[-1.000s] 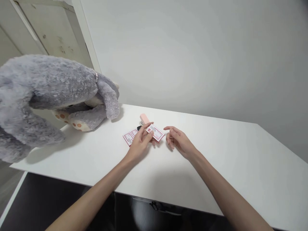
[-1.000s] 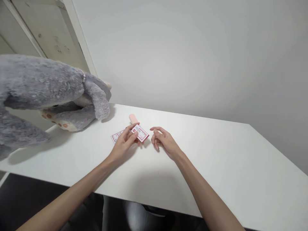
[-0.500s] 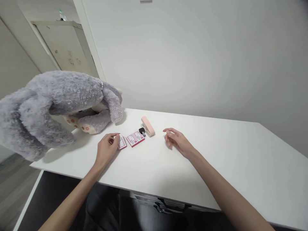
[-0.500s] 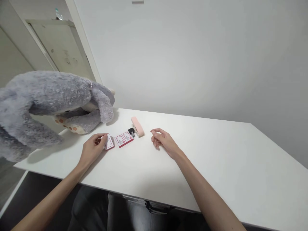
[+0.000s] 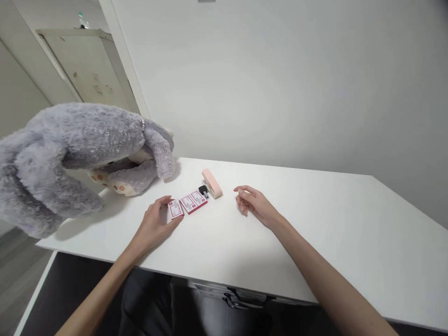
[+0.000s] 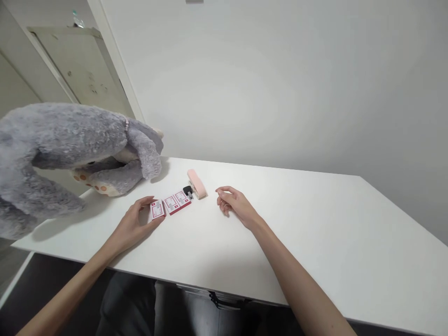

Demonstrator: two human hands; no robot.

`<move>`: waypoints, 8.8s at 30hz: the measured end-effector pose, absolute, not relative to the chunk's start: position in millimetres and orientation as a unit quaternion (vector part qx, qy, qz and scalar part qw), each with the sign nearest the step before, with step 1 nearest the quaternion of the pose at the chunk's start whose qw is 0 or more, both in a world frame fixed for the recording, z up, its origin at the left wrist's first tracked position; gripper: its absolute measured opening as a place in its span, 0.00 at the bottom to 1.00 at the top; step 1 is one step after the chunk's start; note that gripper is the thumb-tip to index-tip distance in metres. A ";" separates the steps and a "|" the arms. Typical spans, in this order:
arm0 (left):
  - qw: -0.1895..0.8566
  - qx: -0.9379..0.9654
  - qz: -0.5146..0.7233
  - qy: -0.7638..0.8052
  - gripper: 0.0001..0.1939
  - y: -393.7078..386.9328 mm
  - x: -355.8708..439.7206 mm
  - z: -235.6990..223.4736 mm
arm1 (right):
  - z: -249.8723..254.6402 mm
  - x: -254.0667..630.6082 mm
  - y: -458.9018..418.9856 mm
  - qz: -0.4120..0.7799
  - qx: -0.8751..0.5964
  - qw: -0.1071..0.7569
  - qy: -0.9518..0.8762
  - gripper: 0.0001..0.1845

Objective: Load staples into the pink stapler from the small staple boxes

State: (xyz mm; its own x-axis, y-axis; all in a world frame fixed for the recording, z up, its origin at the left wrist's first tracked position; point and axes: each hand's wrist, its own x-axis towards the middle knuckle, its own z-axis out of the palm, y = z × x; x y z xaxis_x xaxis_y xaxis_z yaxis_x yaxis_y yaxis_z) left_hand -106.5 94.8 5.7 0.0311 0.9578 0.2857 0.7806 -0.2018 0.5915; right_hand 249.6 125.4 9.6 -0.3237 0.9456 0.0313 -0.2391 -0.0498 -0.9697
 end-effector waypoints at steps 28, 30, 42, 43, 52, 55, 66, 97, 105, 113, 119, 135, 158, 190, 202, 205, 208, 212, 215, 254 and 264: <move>0.023 0.915 0.270 0.299 0.12 110.1 23.7 8.6 | -5.4 235.8 126.0 0.566 -0.391 0.507 -0.520 0.23; 0.056 0.919 0.242 0.306 0.09 119.5 38.7 7.1 | -7.3 235.5 126.7 0.554 -0.400 0.517 -0.516 0.23; 0.131 0.923 0.273 0.239 0.13 151.7 53.5 -10.1 | -8.2 232.1 130.0 0.520 -0.448 0.498 -0.530 0.21; 0.129 0.922 0.273 0.241 0.13 151.3 53.4 -10.4 | -8.7 231.5 129.9 0.519 -0.450 0.496 -0.531 0.21; 0.080 0.932 0.262 0.235 0.11 147.3 52.1 -10.2 | -5.4 227.9 125.5 0.514 -0.462 0.489 -0.533 0.21; 0.062 0.934 0.260 0.237 0.11 146.3 51.7 -9.9 | -5.4 227.8 125.0 0.511 -0.463 0.488 -0.535 0.20; -0.036 0.854 0.376 0.358 0.10 148.5 52.4 4.1 | -1.7 227.0 124.9 0.505 -0.470 0.508 -0.515 0.19; -0.063 0.786 0.351 0.506 0.33 153.3 49.4 1.3 | -4.3 226.3 123.0 0.450 -0.498 0.542 -0.506 0.16; -0.005 0.821 0.352 0.451 0.22 149.9 53.5 -0.9 | -14.3 224.8 125.4 0.327 -0.553 0.544 -0.540 0.21; 0.035 0.850 0.350 0.392 0.30 150.8 51.7 -4.5 | -6.4 221.3 116.1 0.319 -0.553 0.482 -0.599 0.32; -0.005 0.791 0.400 0.464 0.18 152.1 52.2 -0.2 | -4.3 222.8 115.6 0.302 -0.562 0.483 -0.600 0.20; 0.075 0.820 0.398 0.404 0.12 146.2 54.0 6.2 | 4.7 227.2 118.4 0.379 -0.550 0.535 -0.518 0.19; 0.170 0.799 0.415 0.401 0.09 146.4 54.5 11.1 | 6.1 227.2 117.1 0.435 -0.499 0.546 -0.513 0.20; 0.303 0.771 0.431 0.359 0.08 146.3 57.3 13.5 | -4.3 232.4 124.3 0.503 -0.420 0.597 -0.463 0.13; 0.318 0.762 0.435 0.360 0.09 144.9 57.5 15.3 | -2.3 234.0 124.0 0.525 -0.390 0.612 -0.444 0.11; 0.329 0.757 0.433 0.361 0.10 144.1 57.5 16.3 | -0.2 234.2 123.3 0.528 -0.387 0.619 -0.434 0.11; 0.341 0.753 0.435 0.358 0.11 143.7 57.6 16.9 | 1.2 234.8 123.3 0.531 -0.378 0.625 -0.429 0.11; 0.352 0.747 0.438 0.356 0.11 143.1 57.6 18.0 | 2.8 235.7 123.9 0.539 -0.367 0.628 -0.424 0.11; 0.362 0.742 0.435 0.358 0.11 142.7 57.6 18.6 | 4.2 236.5 124.4 0.544 -0.362 0.633 -0.414 0.11; 0.236 0.839 0.296 0.390 0.19 146.4 57.0 -0.2 | 8.7 257.2 137.9 0.604 -0.269 0.701 -0.266 0.15; 0.206 0.849 0.285 0.394 0.18 147.2 54.8 -2.3 | 1.2 279.9 151.0 0.526 -0.339 0.749 -0.218 0.10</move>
State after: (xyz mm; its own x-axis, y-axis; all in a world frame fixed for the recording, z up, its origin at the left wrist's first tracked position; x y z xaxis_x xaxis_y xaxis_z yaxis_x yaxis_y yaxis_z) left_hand 54.8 147.2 -2.3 0.5269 0.7867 0.3218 0.5520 -0.6046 0.5743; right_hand 279.9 151.0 1.2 0.3510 0.9359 -0.0309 -0.6404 0.2158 -0.7371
